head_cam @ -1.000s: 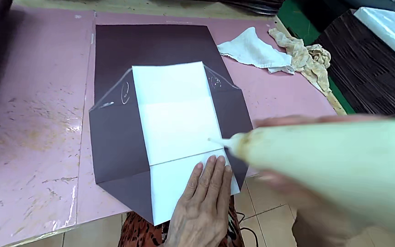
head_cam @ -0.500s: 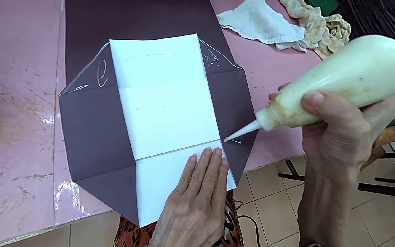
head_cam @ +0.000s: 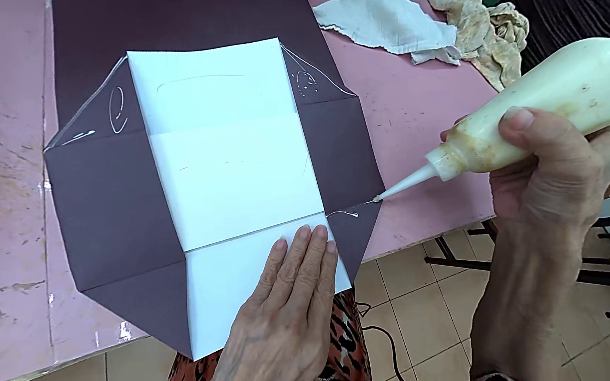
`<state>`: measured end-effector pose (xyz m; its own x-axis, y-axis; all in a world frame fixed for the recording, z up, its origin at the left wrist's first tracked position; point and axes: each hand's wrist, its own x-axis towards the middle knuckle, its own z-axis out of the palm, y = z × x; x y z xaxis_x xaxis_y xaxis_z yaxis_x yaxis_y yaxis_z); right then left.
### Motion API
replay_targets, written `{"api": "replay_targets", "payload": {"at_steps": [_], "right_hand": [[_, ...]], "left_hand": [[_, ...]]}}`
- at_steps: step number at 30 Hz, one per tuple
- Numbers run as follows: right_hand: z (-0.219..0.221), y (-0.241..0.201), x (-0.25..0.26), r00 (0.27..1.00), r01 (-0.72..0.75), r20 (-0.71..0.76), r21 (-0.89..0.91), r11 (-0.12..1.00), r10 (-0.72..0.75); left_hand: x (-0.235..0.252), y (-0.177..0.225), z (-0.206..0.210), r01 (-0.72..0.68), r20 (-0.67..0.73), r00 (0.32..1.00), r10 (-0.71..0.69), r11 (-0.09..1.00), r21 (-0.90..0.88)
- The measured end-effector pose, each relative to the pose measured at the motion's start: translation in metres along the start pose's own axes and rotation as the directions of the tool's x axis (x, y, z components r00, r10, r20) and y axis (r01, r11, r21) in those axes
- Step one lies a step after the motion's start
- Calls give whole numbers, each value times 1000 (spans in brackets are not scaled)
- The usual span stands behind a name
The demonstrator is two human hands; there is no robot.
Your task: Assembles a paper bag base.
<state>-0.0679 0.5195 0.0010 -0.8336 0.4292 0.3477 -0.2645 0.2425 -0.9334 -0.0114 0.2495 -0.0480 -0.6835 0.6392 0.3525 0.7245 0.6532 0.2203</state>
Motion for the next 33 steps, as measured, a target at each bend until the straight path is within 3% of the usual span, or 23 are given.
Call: {"api": "replay_targets", "payload": {"at_steps": [9,15,29,33], "right_hand": [[-9,-1,2,999,26,-22,-15,1000,-27],[-15,0,-20,996,48,75,115,992,-56],[-1,-5,-43,983,65,165,90,994,-79],[-9,-1,-51,968,-49,252,171,984,4]], "left_hand": [[0,0,-2,4,16,1000,-4,1000,-17],[-1,-2,-2,-8,10,1000,8,999,-42],[-2,-4,1,-5,-21,1000,4,998,-55],[0,-2,3,-4,-44,999,0,996,-84]]}}
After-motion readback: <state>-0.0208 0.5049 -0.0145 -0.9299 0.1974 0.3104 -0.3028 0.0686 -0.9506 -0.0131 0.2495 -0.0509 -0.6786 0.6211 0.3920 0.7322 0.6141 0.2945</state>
